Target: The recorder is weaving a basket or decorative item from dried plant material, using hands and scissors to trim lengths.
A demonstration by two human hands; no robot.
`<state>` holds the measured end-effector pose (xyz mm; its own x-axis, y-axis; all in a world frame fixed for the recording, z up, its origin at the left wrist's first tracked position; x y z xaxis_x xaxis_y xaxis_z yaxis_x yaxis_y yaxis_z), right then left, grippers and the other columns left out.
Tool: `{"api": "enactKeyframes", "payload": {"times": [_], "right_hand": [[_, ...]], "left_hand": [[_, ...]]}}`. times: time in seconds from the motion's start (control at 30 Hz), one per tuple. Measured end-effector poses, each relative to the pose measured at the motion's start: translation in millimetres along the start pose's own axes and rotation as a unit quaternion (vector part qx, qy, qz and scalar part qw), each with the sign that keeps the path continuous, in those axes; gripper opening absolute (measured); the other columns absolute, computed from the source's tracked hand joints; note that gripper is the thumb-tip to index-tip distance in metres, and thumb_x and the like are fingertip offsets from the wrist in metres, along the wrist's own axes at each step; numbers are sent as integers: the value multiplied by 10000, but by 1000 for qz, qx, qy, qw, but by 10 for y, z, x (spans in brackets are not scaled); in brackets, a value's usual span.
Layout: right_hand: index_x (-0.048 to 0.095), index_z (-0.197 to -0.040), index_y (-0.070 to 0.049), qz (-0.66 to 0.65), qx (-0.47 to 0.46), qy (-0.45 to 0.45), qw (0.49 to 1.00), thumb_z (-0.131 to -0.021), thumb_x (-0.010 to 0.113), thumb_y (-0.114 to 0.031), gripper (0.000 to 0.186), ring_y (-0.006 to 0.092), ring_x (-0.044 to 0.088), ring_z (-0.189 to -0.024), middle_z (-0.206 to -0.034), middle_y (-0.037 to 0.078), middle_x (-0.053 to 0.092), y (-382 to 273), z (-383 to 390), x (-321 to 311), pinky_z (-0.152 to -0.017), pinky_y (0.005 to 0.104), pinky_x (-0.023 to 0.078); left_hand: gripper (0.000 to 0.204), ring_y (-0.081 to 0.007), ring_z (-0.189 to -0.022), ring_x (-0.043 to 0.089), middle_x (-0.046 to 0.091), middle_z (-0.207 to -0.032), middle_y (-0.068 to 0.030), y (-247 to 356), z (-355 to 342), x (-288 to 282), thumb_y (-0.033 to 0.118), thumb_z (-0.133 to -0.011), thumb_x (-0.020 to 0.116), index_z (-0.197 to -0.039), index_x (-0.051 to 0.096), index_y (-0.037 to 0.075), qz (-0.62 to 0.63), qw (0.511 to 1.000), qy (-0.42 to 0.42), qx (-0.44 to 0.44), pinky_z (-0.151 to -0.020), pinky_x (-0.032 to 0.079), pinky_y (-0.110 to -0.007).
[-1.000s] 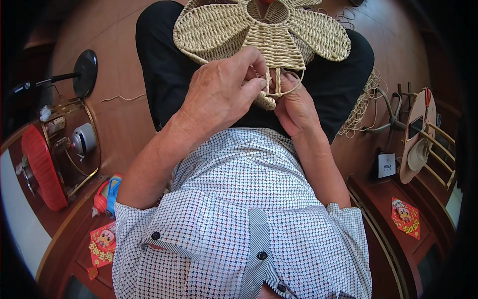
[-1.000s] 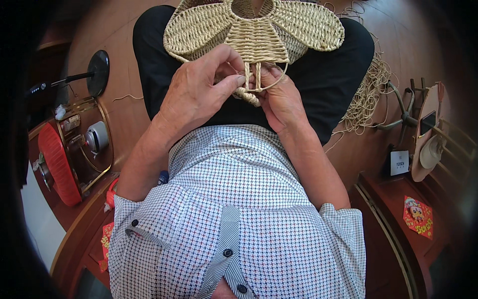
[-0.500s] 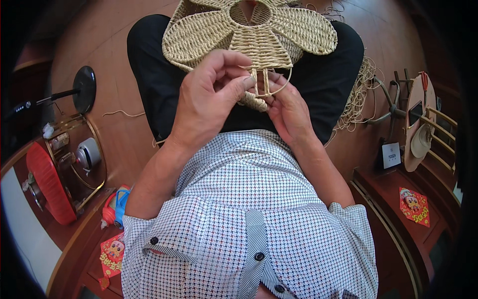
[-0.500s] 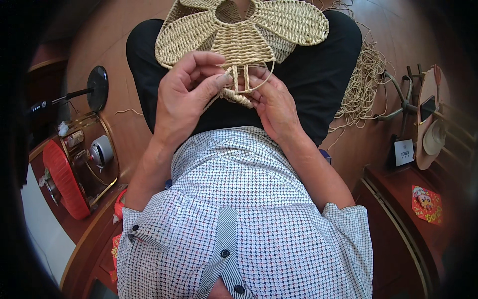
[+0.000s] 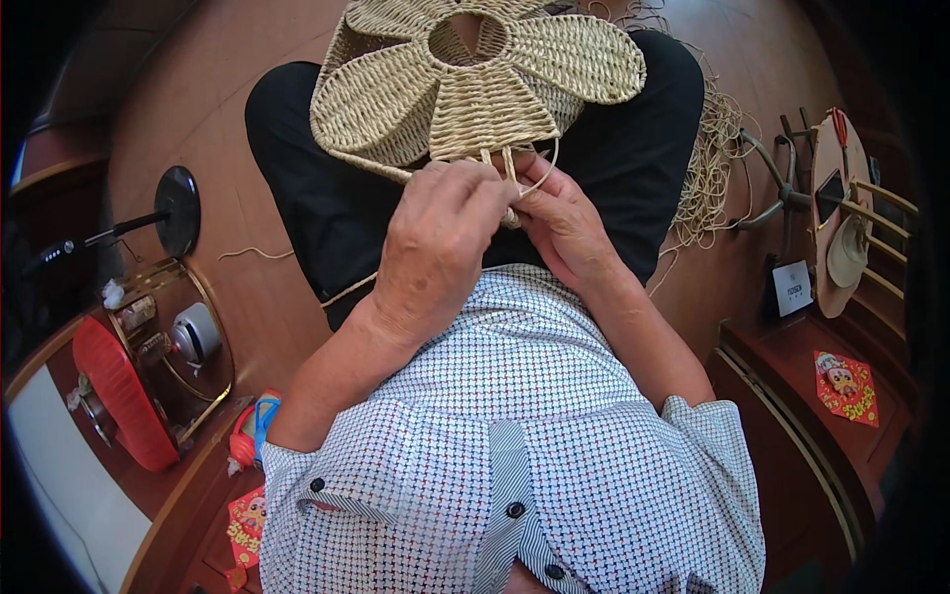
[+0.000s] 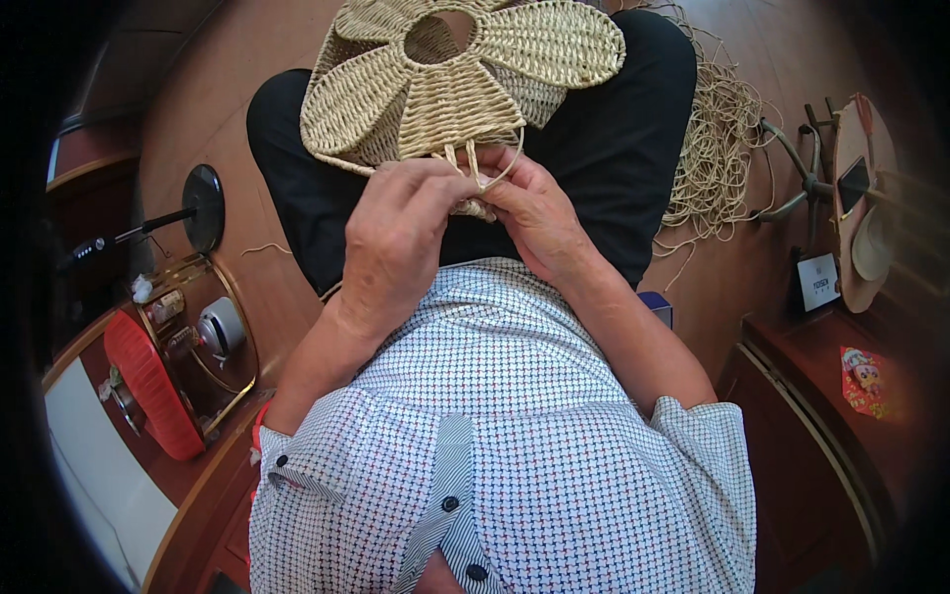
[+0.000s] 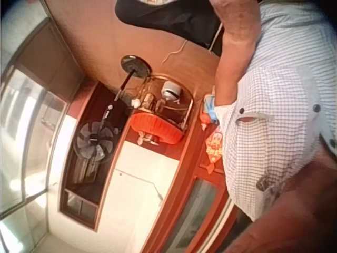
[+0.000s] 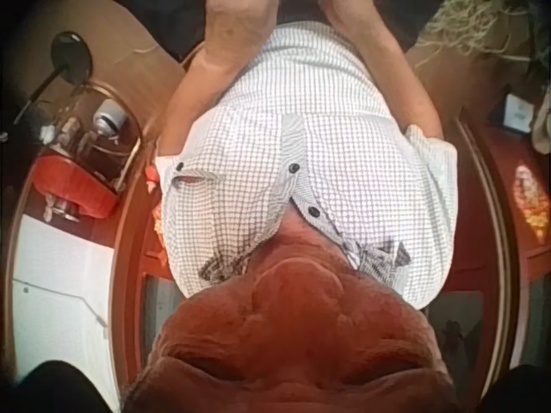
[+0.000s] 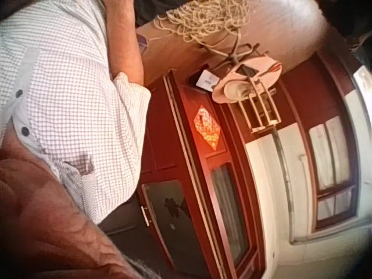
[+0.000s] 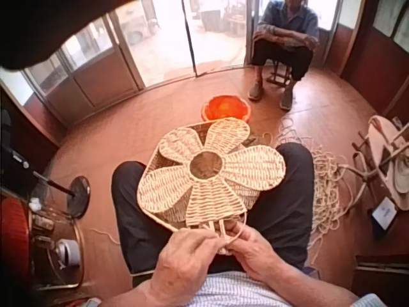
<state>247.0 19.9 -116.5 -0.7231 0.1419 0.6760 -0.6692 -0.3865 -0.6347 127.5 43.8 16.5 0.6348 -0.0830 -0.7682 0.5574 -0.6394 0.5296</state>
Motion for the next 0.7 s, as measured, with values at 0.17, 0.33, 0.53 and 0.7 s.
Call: {"api": "enactKeyframes", "payload": {"times": [0.17, 0.33, 0.53, 0.7], "right_hand": [[603, -1469, -35, -20, 65, -5, 998, -1100, 668, -202, 410, 88, 665, -1103, -1272, 9, 716, 48, -33, -46, -959, 273, 537], [593, -1479, -24, -34, 52, -12, 998, -1108, 655, -222, 425, 80, 656, -1079, -1255, 6, 716, 47, -41, -20, -938, 262, 526], [594, -1456, -15, -25, 48, -39, 998, -1099, 671, -203, 411, 97, 661, -1123, -1259, 25, 707, 48, -28, -44, -1005, 284, 534], [591, -1457, -15, -10, 47, -41, 998, -1080, 705, -188, 430, 121, 664, -1154, -1276, 38, 698, 59, -32, -22, -1064, 310, 533]], "left_hand": [[284, -265, -1034, 703, 724, -1056, -74, 99, 14, 58, 64, -860, 738, -1141, 720, 35, -49, 994, -31, 91, -934, 574, -397], [445, -261, -1036, 714, 772, -1119, -62, 133, 4, 46, -22, -867, 708, -1300, 739, 76, -58, 992, -50, 99, -967, 568, -409], [536, -254, -1075, 685, 766, -1145, -46, 84, -52, 83, -10, -917, 706, -1437, 676, 119, -45, 987, -128, 84, -1038, 510, -422], [548, -267, -1053, 676, 762, -1137, -41, -56, -76, 82, -12, -971, 699, -1497, 639, 129, 1, 992, -126, 22, -1008, 508, -417]]}}
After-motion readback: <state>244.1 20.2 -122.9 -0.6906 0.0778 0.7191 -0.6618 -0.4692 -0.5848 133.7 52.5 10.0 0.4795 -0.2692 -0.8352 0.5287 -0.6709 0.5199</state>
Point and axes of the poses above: each hand's wrist, its own z-axis away from the middle knuckle, its own x-axis out of the palm, y = z × x, the point moved 8 cm from there along -z, towards the middle knuckle
